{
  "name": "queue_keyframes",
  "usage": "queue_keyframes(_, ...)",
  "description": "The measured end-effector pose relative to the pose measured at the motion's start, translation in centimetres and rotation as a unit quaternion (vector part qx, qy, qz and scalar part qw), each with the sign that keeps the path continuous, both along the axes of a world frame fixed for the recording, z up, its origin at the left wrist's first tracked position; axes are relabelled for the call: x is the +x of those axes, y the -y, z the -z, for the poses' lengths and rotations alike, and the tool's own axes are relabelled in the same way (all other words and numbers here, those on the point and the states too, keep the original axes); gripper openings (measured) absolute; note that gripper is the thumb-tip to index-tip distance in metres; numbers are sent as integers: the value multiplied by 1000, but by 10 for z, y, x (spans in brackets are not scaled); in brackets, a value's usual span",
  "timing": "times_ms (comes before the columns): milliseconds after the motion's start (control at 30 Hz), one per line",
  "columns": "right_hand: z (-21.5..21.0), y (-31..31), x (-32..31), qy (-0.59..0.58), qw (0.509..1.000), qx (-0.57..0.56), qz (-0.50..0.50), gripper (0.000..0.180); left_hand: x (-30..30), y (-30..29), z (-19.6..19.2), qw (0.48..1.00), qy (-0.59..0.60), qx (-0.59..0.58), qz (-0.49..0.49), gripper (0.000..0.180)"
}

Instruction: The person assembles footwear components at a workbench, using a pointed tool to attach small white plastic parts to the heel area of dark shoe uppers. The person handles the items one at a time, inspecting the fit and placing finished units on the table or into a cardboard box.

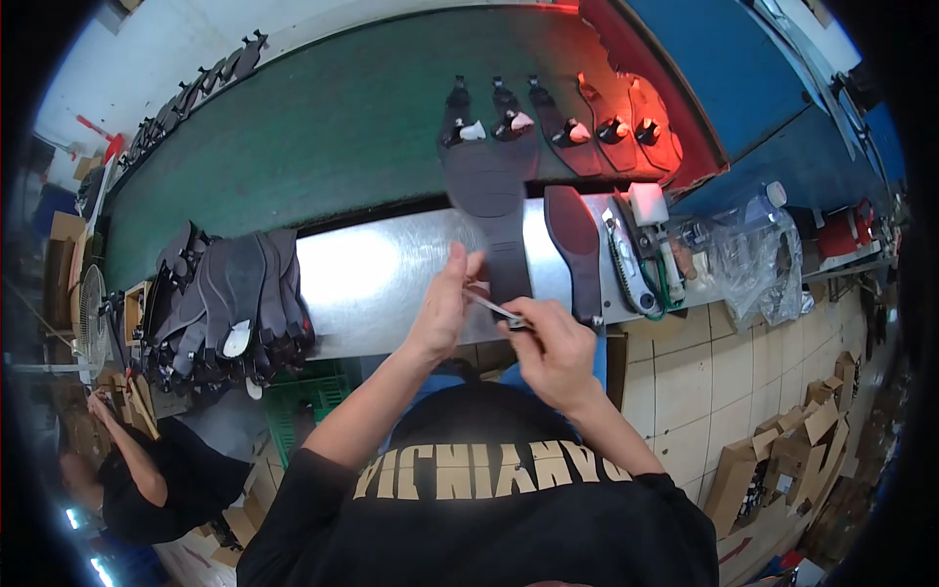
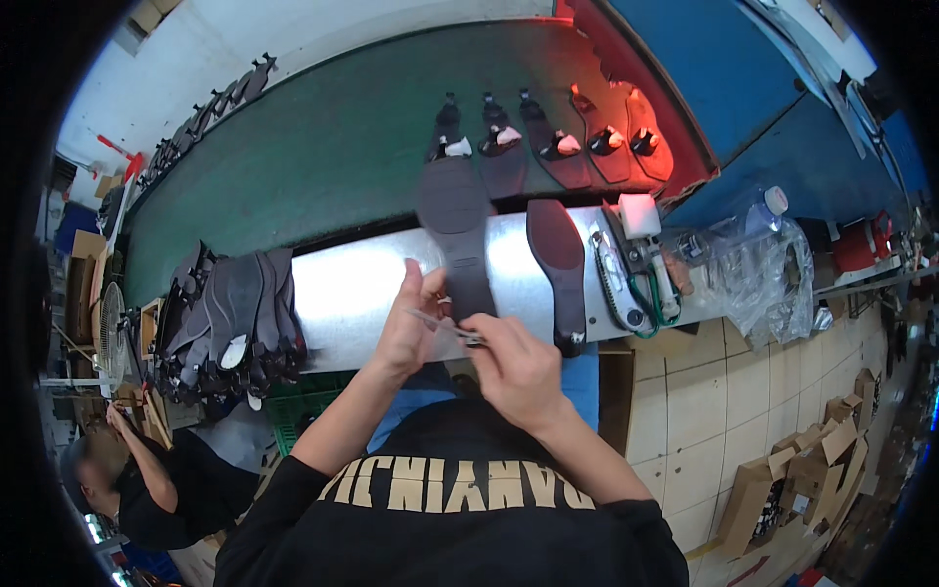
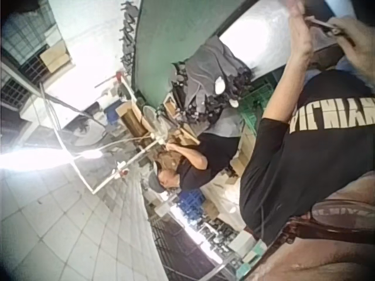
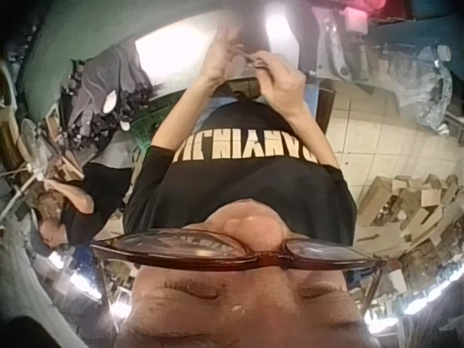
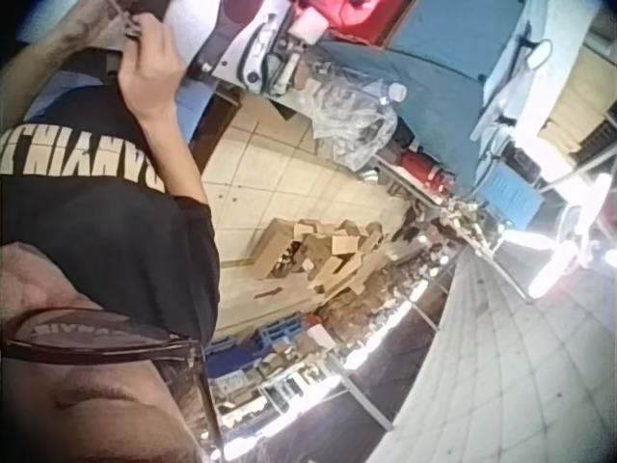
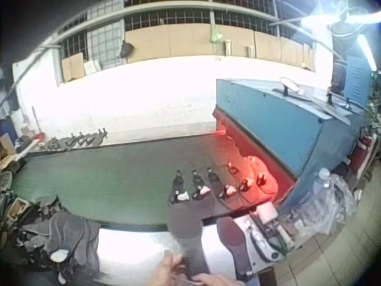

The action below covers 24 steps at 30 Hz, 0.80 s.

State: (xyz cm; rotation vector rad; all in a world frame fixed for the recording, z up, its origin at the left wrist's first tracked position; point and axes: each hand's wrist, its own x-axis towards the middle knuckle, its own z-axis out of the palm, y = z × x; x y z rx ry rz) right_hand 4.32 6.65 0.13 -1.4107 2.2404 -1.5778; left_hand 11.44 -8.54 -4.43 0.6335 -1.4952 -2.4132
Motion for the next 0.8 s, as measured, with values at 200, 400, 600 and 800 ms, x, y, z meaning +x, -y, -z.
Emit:
queue_keyframes(200,22,-34,-25,30,990,92,105,28,-60,80,20,950,58,-270,-147,39)
queue_keyframes(400,3,-38,-28,65,982,127,123,41,-118,158,44,764,133,-602,-193,46)
queue_keyframes(600,14,-10,-34,284,959,-10,12,27,-157,143,70,681,172,-688,-184,36)
queue_keyframes(800,28,47,-48,200,979,29,21,22,-139,151,31,830,-2,-486,-273,24)
